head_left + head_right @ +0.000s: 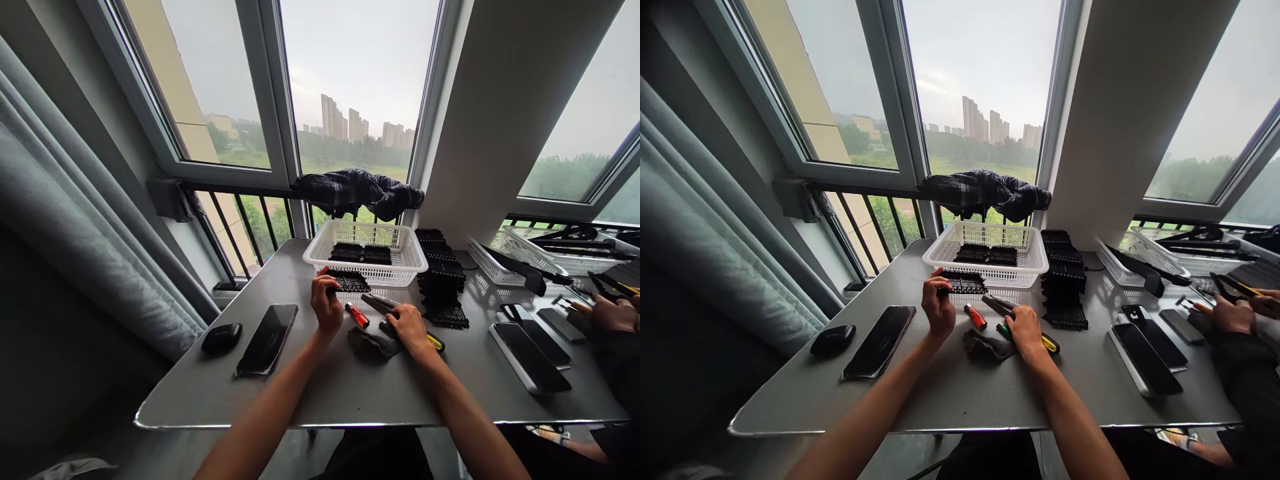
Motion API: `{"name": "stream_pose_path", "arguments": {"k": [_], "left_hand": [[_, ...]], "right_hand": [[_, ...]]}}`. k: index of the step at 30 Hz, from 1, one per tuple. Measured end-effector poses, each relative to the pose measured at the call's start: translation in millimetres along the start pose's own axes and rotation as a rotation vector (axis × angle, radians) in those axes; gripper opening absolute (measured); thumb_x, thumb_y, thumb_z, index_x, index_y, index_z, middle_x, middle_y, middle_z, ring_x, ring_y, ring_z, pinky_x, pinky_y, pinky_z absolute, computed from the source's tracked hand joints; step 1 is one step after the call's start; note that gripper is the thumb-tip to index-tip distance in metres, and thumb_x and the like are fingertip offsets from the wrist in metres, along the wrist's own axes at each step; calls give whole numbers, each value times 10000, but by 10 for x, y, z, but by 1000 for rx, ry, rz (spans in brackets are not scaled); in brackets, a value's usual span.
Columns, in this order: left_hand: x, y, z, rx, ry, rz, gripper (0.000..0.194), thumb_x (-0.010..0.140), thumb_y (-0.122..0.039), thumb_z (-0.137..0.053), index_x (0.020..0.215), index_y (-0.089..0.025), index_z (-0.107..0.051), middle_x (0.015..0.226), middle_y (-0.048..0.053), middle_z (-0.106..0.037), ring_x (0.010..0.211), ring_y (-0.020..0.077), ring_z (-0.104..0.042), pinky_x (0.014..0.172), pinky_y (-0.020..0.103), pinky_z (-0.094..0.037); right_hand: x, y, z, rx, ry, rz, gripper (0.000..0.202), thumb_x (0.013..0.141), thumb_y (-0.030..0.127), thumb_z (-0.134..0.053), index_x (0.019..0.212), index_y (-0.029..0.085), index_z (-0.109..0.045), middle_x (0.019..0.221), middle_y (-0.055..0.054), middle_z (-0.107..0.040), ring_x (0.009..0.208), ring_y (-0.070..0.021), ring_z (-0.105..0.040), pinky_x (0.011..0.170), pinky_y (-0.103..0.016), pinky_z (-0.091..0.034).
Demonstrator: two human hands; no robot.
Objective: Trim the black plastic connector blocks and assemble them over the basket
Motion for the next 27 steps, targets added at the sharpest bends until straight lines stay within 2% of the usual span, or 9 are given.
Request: {"name": "stream_pose_path", "arguments": {"k": [4,7,11,15,18,21,25,27], "left_hand": [[-25,33,-46,-58,30,112,173,792,-94,-389,734,-225,-487,843,39,-563,1091,221,-564,964,395,-429],[-22,116,-74,-118,43,243,186,741,-83,-387,749,-216,-516,913,51,-619,1027,207,-586,909,364,-452],[7,259,-93,-204,46,396,186,695,-101,-390,749,-207,-533,948,56,-675,959,192,-620,884,346,-464],[-12,311,-180,-301,126,489,127,693,-139,-424,725,-208,-526,900,44,-692,953,201,-649,874,354,-478],[-62,271,-274,-461,173,534,63,684,-155,-485,686,-207,-520,776,12,-655,999,222,-663,895,368,-477],[-110,210,-347,-591,221,589,51,662,-158,-552,650,-199,-525,757,-1,-628,1065,244,-650,918,373,-465],[-130,169,-352,-611,291,690,30,685,-209,-586,704,-201,-564,929,44,-671,1134,262,-613,919,386,-471],[-119,156,-334,-586,351,730,191,713,-259,-552,884,-218,-626,1062,71,-671,1153,260,-595,909,397,-485]], "right_hand": [[1,20,30,-18,-17,20,202,859,273,-628,976,162,-750,984,-127,-706,1008,-263,-598,872,-313,-416],[8,57,91,51,-70,72,260,898,283,-571,1075,175,-727,1035,-113,-700,1051,-245,-577,908,-307,-406],[18,107,146,278,-104,118,286,923,332,-517,1064,204,-730,1067,-82,-708,1031,-228,-599,914,-316,-427],[40,107,105,599,-84,51,431,931,472,-448,1123,183,-705,1035,-90,-717,914,-235,-643,841,-349,-490],[71,93,20,905,-23,-38,561,859,559,-494,1205,148,-656,877,-77,-700,749,-208,-631,684,-343,-547],[90,106,-54,1144,110,-99,552,748,534,-621,1150,159,-675,748,-27,-634,607,-153,-551,489,-275,-526],[72,148,-64,1306,271,-121,544,693,450,-705,1171,198,-639,703,4,-605,512,-112,-486,382,-216,-447],[56,165,-45,1343,271,-138,575,693,447,-714,1201,201,-603,727,-3,-620,533,-125,-518,393,-218,-452]]}}
Point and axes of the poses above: each hand's wrist, its own x-axis towards the middle knuckle, its own z-axis out of the back of the hand, y = z × x, the point moved 4 cm from there along x, towards the middle knuckle
